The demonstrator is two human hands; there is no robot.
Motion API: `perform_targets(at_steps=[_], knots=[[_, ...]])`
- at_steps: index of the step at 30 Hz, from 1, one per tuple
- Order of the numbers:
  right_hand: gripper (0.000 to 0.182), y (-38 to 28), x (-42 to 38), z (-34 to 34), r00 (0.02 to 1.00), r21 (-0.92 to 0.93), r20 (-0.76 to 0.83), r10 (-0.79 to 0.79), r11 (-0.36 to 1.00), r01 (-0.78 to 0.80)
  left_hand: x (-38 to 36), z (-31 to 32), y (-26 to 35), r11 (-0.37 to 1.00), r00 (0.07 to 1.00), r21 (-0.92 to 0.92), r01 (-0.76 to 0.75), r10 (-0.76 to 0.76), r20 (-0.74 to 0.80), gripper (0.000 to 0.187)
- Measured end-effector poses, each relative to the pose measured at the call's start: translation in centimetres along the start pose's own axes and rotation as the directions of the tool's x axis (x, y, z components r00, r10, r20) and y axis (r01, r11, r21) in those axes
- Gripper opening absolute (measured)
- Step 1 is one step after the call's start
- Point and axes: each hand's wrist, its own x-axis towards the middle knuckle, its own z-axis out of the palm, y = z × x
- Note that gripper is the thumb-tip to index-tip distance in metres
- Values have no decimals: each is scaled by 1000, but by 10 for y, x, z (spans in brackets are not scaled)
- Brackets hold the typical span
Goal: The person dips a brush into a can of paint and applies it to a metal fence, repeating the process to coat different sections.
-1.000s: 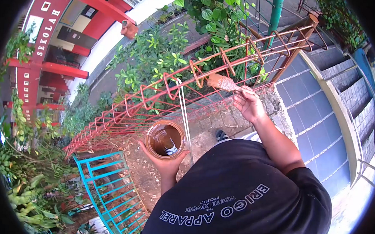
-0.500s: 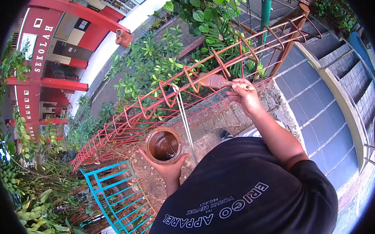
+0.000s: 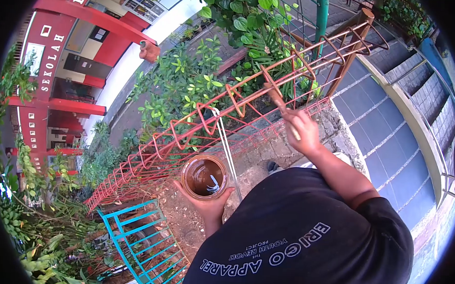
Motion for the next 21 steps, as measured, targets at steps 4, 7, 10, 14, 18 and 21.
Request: perform_targets(at_steps=[4,7,10,14,18,21], knots=[[27,-13,1,14,967,-60,240,-84,993,101,6,2,-2,1000,999,3,-7,7,49,154],[28,-13,3,9,988,45,151,-20,999,14,11,1,-2,999,997,7,-45,44,66,154],[28,3,-1,-2,996,-15,-20,90,996,-90,12,2,-1,999,997,10,-37,36,71,155],[32,-6,-9,-1,980,-131,160,-120,981,141,11,3,-4,1000,995,14,-25,24,95,159],[37,4,-10,9,949,-233,196,-248,928,291,12,1,-14,995,989,46,-86,80,122,155],[41,-2,-23,-3,937,-243,283,-206,929,278,13,2,-18,996,986,13,-86,83,145,154]])
